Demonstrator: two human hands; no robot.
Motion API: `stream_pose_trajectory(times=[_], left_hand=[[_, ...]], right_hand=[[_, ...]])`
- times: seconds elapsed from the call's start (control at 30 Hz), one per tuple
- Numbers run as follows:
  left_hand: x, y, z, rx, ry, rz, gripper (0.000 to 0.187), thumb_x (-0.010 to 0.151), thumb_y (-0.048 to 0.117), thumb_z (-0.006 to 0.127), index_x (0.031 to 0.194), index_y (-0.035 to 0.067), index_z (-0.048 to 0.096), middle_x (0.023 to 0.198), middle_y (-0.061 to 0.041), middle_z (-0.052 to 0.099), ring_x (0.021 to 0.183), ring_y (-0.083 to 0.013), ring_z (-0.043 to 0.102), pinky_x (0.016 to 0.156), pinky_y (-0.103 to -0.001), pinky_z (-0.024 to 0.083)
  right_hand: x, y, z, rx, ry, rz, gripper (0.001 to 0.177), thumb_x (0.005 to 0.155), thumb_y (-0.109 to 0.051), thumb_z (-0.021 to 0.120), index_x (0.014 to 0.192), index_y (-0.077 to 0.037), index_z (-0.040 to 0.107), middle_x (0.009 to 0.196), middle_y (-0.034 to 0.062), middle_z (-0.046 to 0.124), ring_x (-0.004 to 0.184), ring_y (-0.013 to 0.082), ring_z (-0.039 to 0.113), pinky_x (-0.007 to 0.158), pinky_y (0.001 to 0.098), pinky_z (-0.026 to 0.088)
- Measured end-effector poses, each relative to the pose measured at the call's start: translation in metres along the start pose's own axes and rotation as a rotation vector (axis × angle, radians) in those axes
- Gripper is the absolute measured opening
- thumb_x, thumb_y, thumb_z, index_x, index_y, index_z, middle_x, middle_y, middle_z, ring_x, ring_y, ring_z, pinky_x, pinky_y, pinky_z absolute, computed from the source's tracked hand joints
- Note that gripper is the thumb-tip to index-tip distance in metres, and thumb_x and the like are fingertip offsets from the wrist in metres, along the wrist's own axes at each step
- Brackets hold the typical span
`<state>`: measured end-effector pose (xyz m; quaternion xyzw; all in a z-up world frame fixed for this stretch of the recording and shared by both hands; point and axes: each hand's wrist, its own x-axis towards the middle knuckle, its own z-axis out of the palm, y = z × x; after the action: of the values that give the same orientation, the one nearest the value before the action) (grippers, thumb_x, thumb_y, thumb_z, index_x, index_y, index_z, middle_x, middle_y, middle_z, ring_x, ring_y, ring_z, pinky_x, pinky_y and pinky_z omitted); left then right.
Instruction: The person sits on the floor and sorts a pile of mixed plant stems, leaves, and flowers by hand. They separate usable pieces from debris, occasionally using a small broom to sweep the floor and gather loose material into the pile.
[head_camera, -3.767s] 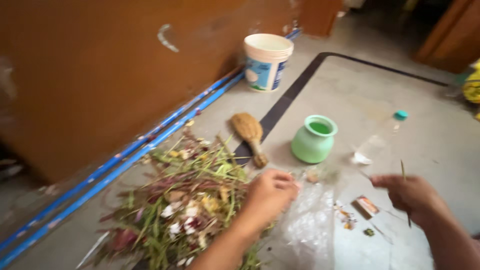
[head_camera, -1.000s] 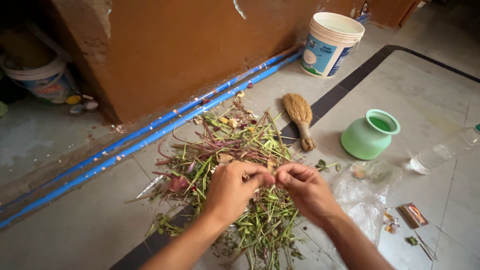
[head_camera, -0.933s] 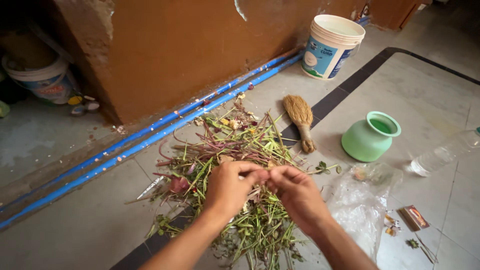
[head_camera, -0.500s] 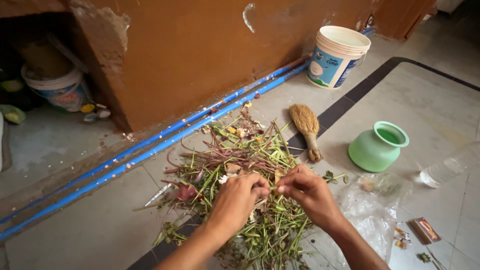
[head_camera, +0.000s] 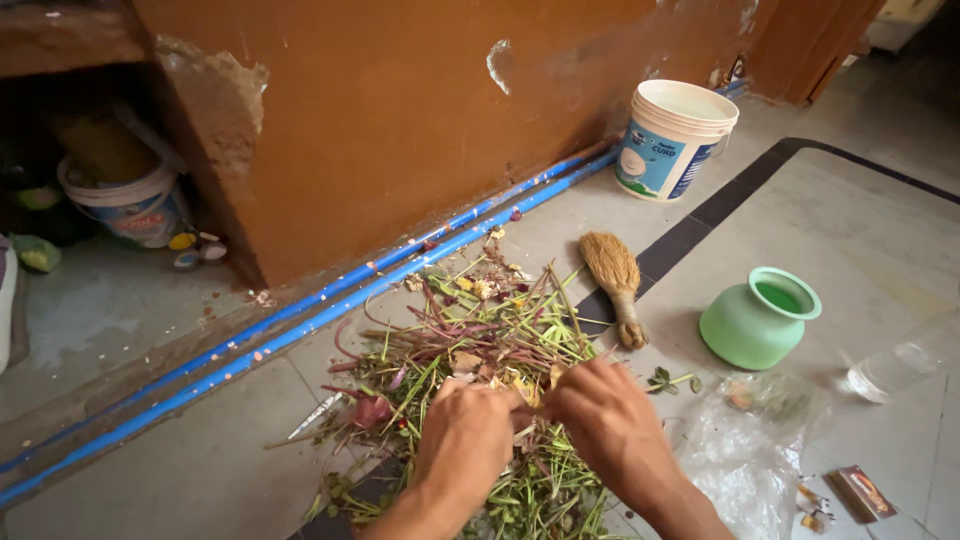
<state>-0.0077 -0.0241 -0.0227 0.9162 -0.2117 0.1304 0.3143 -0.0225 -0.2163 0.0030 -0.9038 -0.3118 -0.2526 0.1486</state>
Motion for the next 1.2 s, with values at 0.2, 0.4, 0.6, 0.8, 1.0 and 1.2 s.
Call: stream_pose_trajectory(times=[0.2,0.4,0.6,0.8,1.0,1.2], left_hand=[[0.016,0.001,-0.009,-0.258,-0.315,-0.687,0.013,0.083,0.031,0.079,0.087,0.02,0.085,0.08,-0.004,0.08,0.071,-0.0191,0.075,0.073,-0.038,0.059],[0.006,-0.024,0.006,-0.381,-0.239,-0.763,0.014,0.079,0.03,0.084,0.088,0.019,0.086,0.081,-0.004,0.081,0.071,-0.0177,0.076,0.072,-0.033,0.06],[0.007,-0.013,0.0,-0.108,0.025,-0.296,0.014,0.087,0.026,0.072,0.092,0.022,0.085,0.081,-0.006,0.079,0.075,-0.0258,0.074,0.084,-0.039,0.054],[0.026,-0.072,0.003,-0.116,0.014,-0.51,0.041,0.09,0.035,0.07,0.125,0.014,0.066,0.131,-0.008,0.065,0.123,-0.029,0.059,0.106,-0.042,0.045],[0.038,-0.115,0.046,-0.085,-0.374,-0.848,0.084,0.08,0.047,0.085,0.149,0.018,0.046,0.154,-0.012,0.045,0.145,-0.0293,0.044,0.12,-0.041,0.039],[0.064,-0.071,0.079,0.005,-0.567,-0.853,0.096,0.08,0.041,0.092,0.156,0.03,0.034,0.166,-0.007,0.019,0.155,-0.0379,0.018,0.123,-0.061,0.028]], right_hand=[[-0.006,-0.045,0.035,-0.403,0.199,0.263,0.018,0.081,-0.028,0.075,0.072,-0.013,0.068,0.074,0.0015,0.062,0.085,0.0211,0.059,0.087,0.0478,0.034],[-0.006,-0.054,0.056,-0.256,0.224,0.326,0.015,0.078,-0.024,0.077,0.07,-0.013,0.069,0.071,-0.0006,0.064,0.082,0.0171,0.059,0.085,0.0497,0.027],[-0.011,-0.003,0.05,0.417,-0.01,0.828,0.02,0.074,-0.031,0.084,0.087,-0.016,0.083,0.082,0.0018,0.081,0.08,0.0167,0.072,0.076,0.0362,0.058],[-0.055,0.123,0.045,0.175,-0.124,0.915,0.029,0.085,-0.037,0.081,0.104,-0.016,0.086,0.095,0.0081,0.084,0.091,0.0218,0.075,0.085,0.0357,0.06],[-0.096,0.215,0.154,0.159,-0.523,0.973,0.079,0.076,-0.044,0.087,0.144,-0.035,0.048,0.141,0.0031,0.057,0.116,0.0258,0.067,0.103,0.0394,0.055],[-0.101,0.194,0.282,-0.541,-0.092,0.911,0.06,0.081,-0.036,0.073,0.129,-0.064,0.052,0.131,-0.0071,0.056,0.116,0.0334,0.064,0.095,0.0411,0.059]])
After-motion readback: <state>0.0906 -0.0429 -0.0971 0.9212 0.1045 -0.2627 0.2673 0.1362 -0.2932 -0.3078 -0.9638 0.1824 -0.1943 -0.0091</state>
